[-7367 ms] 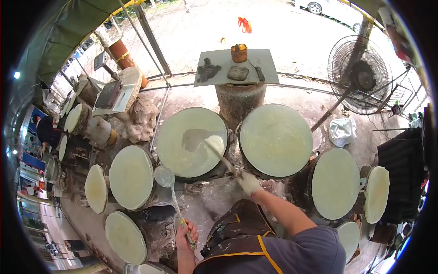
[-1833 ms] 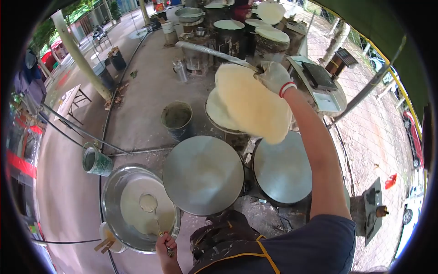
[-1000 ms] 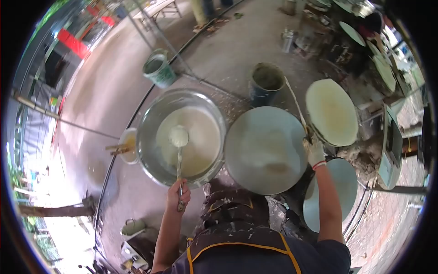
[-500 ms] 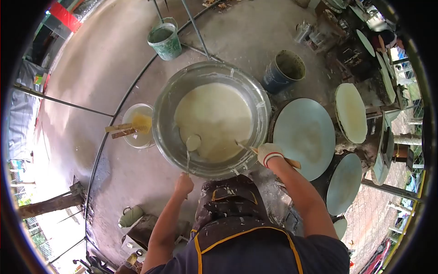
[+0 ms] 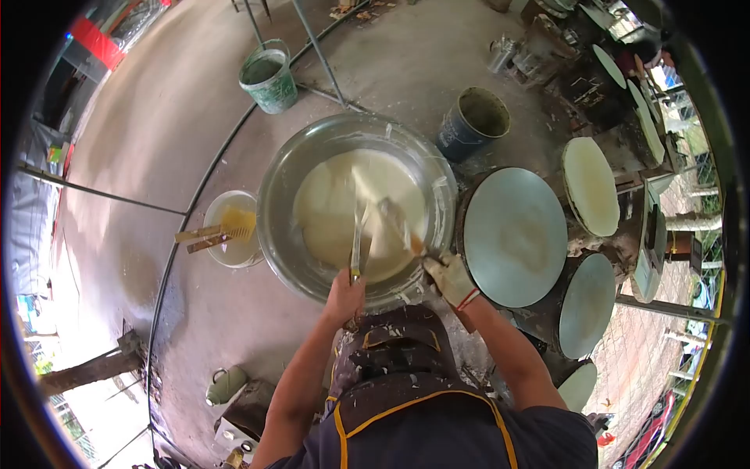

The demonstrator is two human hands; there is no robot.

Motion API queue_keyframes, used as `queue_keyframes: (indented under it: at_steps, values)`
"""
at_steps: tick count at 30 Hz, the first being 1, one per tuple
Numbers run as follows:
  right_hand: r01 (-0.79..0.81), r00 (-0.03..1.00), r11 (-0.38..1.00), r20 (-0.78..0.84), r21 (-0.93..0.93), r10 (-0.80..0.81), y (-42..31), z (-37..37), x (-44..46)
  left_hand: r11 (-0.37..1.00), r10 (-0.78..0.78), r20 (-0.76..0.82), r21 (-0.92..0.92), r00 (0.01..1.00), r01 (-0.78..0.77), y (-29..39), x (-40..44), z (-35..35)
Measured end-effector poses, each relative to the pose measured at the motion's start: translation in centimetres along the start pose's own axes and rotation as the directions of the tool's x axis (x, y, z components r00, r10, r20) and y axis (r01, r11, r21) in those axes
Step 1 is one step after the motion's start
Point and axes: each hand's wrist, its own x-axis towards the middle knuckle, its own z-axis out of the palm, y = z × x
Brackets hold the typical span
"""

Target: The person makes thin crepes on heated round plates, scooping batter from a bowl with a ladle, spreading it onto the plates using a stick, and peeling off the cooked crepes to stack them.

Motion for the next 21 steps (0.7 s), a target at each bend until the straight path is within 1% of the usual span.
queue_keyframes:
  at_steps: [2, 5, 6, 7, 8, 9, 11, 12, 13, 14, 15, 16, 17, 18, 19, 20, 21]
  values:
    - [0.105, 0.992, 0.971, -0.092, 0.214, -0.087, -2.0, -0.7, -0.5, 0.981, 0.179, 0.049, -0.088, 0.983, -0.174, 3.8, -0.5, 0.2]
    - [0.087, 0.992, 0.979, -0.105, 0.182, -0.069, -2.0, -1.7, -0.1, 0.983, 0.152, 0.048, -0.107, 0.987, -0.147, 4.1, 0.1, 0.8]
    - [0.041, 0.992, 0.973, -0.124, 0.227, -0.013, -1.3, -1.6, 0.3, 0.994, 0.08, 0.063, -0.08, 0.995, -0.075, 3.3, 0.8, 0.7]
    - [-0.003, 0.994, 0.998, -0.105, 0.061, 0.01, -0.7, -1.8, 0.8, 0.999, 0.007, 0.075, -0.051, 0.997, -0.003, 1.8, 2.1, 0.1]
    - [-0.048, 0.995, 0.993, -0.091, -0.11, 0.038, 0.1, -2.3, 1.5, 0.997, -0.068, 0.084, -0.023, 0.994, 0.07, 0.1, 3.4, -0.3]
    - [-0.092, 0.994, 0.956, -0.079, -0.28, 0.073, 0.9, -2.8, 2.2, 0.995, -0.09, 0.058, 0.056, 0.994, 0.087, -1.2, 4.7, -0.7]
    - [-0.071, 0.991, 0.871, 0.062, -0.486, 0.115, 3.2, -4.0, 4.0, 0.969, -0.134, -0.001, 0.209, 0.991, 0.131, -4.6, 7.3, -1.4]
    - [-0.048, 0.981, 0.814, 0.127, -0.579, 0.148, 3.9, -4.3, 4.6, 0.904, 0.031, -0.122, 0.426, 0.992, 0.024, -8.4, 9.2, -1.9]
    - [-0.16, 0.974, 0.888, 0.076, -0.43, 0.212, 3.8, -4.0, 4.8, 0.776, 0.219, -0.199, 0.628, 0.955, -0.047, -13.1, 11.3, -2.4]
    - [-0.262, 0.959, 0.928, 0.037, -0.266, 0.282, 3.5, -3.6, 4.8, 0.599, 0.412, -0.227, 0.798, 0.882, -0.074, -15.5, 12.6, -2.7]
    - [-0.352, 0.935, 0.931, 0.012, -0.091, 0.355, 3.4, -3.2, 4.8, 0.656, 0.289, -0.21, 0.754, 0.934, -0.033, -15.6, 13.2, -2.4]
    - [-0.353, 0.935, 0.923, -0.073, -0.15, 0.346, 6.5, -2.5, 6.6, 0.706, 0.159, -0.184, 0.708, 0.97, 0.019, -15.7, 13.4, -1.8]
    - [-0.308, 0.95, 0.925, -0.015, -0.221, 0.313, 8.3, -1.5, 7.2, 0.744, 0.029, -0.148, 0.663, 0.989, 0.078, -15.6, 13.5, -1.2]
    - [-0.256, 0.959, 0.924, 0.043, -0.284, 0.279, 9.8, -0.2, 7.5, 0.906, -0.186, -0.06, 0.376, 0.981, 0.194, -14.8, 13.5, -0.8]
    - [-0.201, 0.963, 0.917, 0.102, -0.344, 0.249, 10.9, 0.9, 7.4, 0.936, -0.352, 0.096, 0.062, 0.931, 0.348, -13.5, 13.0, -0.4]
    - [-0.269, 0.958, 0.944, 0.046, -0.191, 0.283, 12.0, 1.7, 6.8, 0.826, -0.444, 0.294, -0.231, 0.847, 0.513, -12.2, 12.1, -0.3]
    - [-0.317, 0.948, 0.948, -0.004, -0.03, 0.317, 12.9, 2.4, 6.2, 0.75, -0.415, 0.411, -0.351, 0.812, 0.56, -10.8, 11.0, -0.4]
